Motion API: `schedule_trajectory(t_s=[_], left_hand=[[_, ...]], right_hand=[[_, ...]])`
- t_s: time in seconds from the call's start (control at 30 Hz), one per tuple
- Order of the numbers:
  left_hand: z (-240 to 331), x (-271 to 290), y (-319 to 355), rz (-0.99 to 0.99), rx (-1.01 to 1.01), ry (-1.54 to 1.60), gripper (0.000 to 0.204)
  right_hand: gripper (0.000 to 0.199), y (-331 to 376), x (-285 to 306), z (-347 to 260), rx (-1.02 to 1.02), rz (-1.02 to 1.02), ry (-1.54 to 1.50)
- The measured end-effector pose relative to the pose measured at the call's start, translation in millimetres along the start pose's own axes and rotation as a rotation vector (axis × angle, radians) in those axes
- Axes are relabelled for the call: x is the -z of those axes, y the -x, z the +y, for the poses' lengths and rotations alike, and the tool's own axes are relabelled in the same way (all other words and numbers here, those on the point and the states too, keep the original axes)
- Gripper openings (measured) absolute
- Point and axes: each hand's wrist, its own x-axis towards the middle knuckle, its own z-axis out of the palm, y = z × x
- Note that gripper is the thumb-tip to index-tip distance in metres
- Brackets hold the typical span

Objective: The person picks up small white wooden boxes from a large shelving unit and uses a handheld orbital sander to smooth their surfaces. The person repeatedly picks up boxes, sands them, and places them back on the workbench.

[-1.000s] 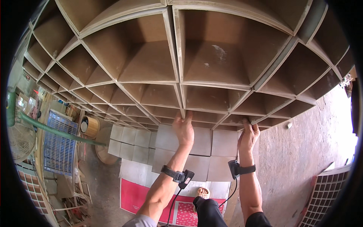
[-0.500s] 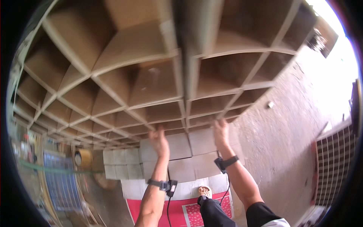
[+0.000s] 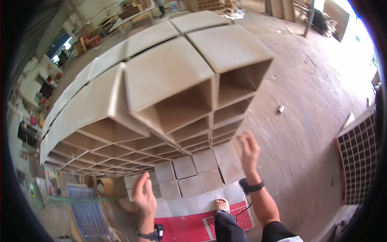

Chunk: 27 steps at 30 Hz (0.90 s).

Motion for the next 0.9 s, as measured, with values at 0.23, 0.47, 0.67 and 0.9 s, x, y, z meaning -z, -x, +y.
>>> schedule_trajectory(t_s=[0.23,0.47,0.67,0.9], left_hand=[[94.5,91.0,-120.7,0.209,-0.540,-0.339,0.051],[150.2,60.0,-171.0,-0.059,-0.673,-0.406,0.074],[176.4,24.2,-180.9,-0.140,-0.721,-0.486,0.064],[172.1,13.7,-184.1,-0.052,-0.698,-0.383,0.057]], right_hand=[[0.052,-56.2,-22.4,-92.5,0.188,-0.188,-0.149],[0.029,-71.2,-22.8,-86.3,0.115,-0.106,0.031],[0.027,-70.3,-23.6,-71.2,0.105,-0.067,0.150],[0.024,-58.9,-26.8,-91.8,0.173,-0.044,0.102]])
